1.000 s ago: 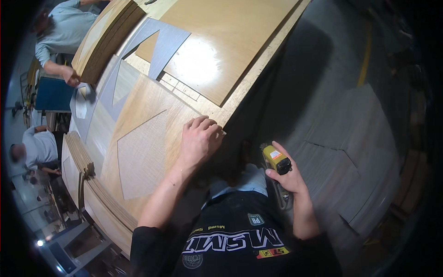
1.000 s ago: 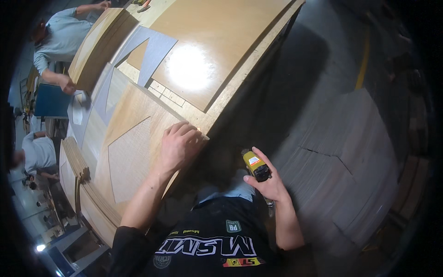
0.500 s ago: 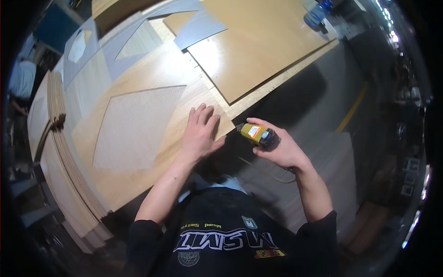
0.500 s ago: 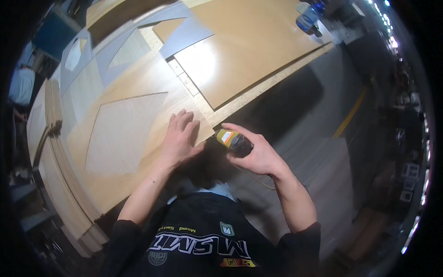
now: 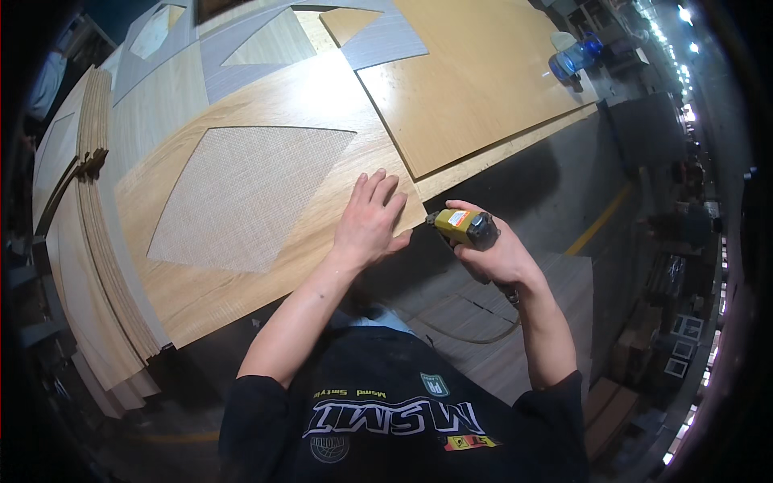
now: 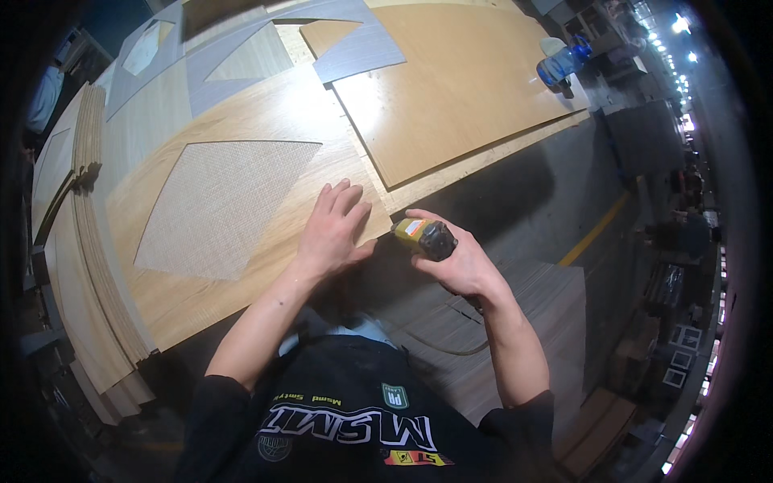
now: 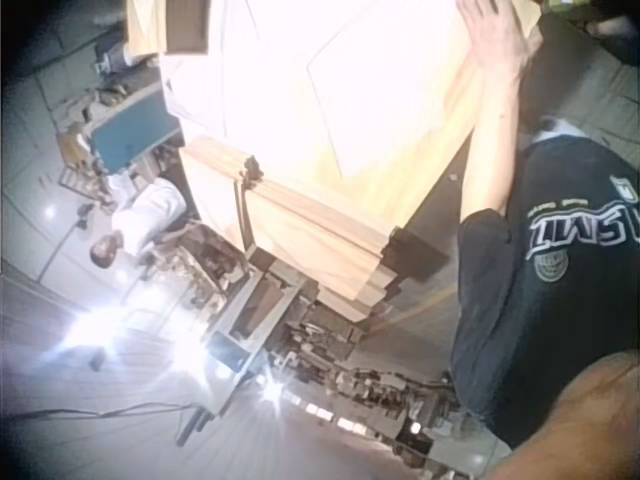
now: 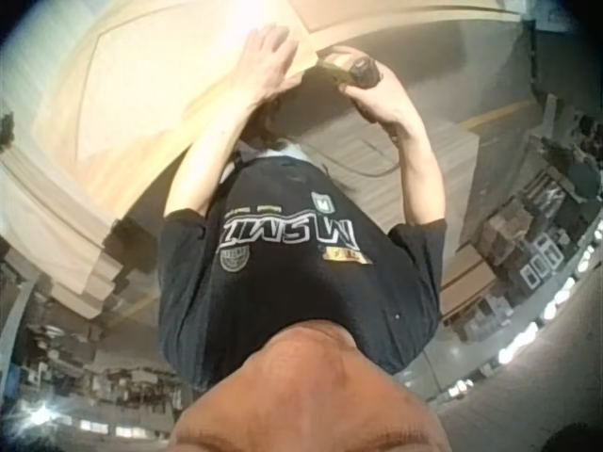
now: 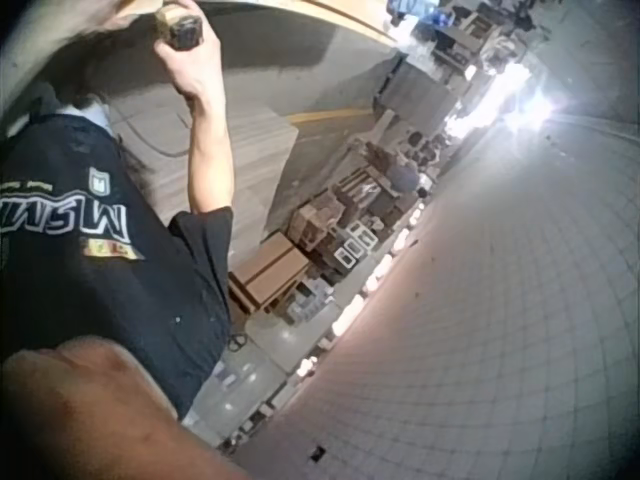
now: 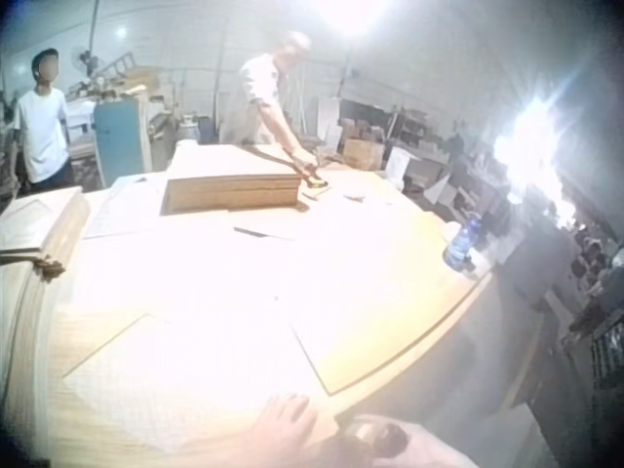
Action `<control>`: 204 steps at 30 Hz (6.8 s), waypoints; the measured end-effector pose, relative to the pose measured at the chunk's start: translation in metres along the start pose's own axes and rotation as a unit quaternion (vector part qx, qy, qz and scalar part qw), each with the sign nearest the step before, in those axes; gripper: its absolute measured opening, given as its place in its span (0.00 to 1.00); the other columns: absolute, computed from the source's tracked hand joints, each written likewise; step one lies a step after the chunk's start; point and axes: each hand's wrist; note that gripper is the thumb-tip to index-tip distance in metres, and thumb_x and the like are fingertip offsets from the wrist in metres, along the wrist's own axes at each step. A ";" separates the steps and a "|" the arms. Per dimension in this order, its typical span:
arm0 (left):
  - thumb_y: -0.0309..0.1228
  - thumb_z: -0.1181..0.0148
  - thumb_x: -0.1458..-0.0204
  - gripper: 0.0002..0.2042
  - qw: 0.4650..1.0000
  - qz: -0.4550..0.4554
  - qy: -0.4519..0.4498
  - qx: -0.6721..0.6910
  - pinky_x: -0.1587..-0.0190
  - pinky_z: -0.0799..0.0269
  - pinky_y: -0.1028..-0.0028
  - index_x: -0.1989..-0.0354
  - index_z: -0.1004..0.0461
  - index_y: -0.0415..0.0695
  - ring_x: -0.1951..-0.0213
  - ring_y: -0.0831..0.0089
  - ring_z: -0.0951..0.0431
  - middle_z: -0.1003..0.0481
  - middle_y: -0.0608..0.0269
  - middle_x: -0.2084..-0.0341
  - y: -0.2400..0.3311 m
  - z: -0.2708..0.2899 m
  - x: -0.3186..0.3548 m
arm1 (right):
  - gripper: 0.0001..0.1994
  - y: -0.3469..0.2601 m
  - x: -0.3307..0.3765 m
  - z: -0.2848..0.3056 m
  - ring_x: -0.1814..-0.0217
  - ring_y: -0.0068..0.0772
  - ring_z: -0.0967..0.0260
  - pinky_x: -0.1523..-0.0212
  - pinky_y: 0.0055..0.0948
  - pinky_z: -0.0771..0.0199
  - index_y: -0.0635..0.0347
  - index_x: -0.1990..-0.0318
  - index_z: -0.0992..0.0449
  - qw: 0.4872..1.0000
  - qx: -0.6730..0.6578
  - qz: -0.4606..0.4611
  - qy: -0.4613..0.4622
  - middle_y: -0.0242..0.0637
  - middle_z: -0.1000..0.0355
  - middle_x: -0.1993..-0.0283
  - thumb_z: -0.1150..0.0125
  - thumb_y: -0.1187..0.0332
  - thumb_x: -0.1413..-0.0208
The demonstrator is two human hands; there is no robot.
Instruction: The person aligns panels onto wooden boards and fastens them using a pneumatic nail gun, then stacks the assembled boards.
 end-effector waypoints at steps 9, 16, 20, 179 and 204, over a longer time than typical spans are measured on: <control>0.42 0.24 0.62 0.32 1.000 -0.006 0.004 -0.002 0.27 0.46 0.49 0.47 0.27 0.43 0.31 0.49 0.40 0.33 0.51 0.39 0.000 -0.001 0.000 | 0.34 0.002 0.002 0.002 0.54 0.23 0.26 0.49 0.25 0.25 0.58 0.34 0.30 0.999 0.019 0.025 0.006 0.36 0.22 0.50 0.33 0.74 0.53; 0.43 0.23 0.62 0.32 1.000 -0.008 0.004 0.000 0.27 0.46 0.50 0.48 0.27 0.42 0.31 0.50 0.40 0.33 0.51 0.39 0.000 -0.001 0.001 | 0.33 -0.009 0.005 -0.001 0.73 0.17 0.33 0.70 0.22 0.28 0.54 0.34 0.30 1.000 -0.011 -0.024 0.011 0.29 0.24 0.62 0.34 0.75 0.52; 0.43 0.23 0.62 0.33 1.000 -0.017 0.007 -0.004 0.26 0.46 0.50 0.47 0.27 0.42 0.31 0.50 0.40 0.33 0.50 0.39 0.003 0.000 0.001 | 0.33 -0.005 0.007 -0.004 0.74 0.16 0.34 0.71 0.21 0.29 0.53 0.33 0.31 0.999 0.035 0.005 0.032 0.30 0.25 0.63 0.34 0.74 0.51; 0.31 0.36 0.40 0.10 0.680 0.646 0.346 0.031 0.65 0.34 0.76 0.67 0.25 0.36 0.70 0.80 0.34 0.30 0.69 0.75 0.159 0.216 0.083 | 0.14 -0.296 -0.219 0.390 0.76 0.24 0.28 0.71 0.26 0.25 0.60 0.58 0.19 0.986 0.147 0.020 -0.079 0.34 0.20 0.64 0.35 0.59 0.46; 0.34 0.34 0.44 0.12 0.664 0.668 0.336 -0.001 0.58 0.22 0.65 0.60 0.21 0.37 0.63 0.60 0.15 0.17 0.49 0.69 0.171 0.228 0.046 | 0.21 -0.033 -0.088 0.302 0.46 0.33 0.28 0.46 0.32 0.28 0.68 0.40 0.26 0.966 0.053 0.149 0.203 0.44 0.25 0.46 0.37 0.67 0.37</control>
Point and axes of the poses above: each hand's wrist, its own x-axis away from the middle knuckle, its own z-axis out of the back of the hand, y = z × x
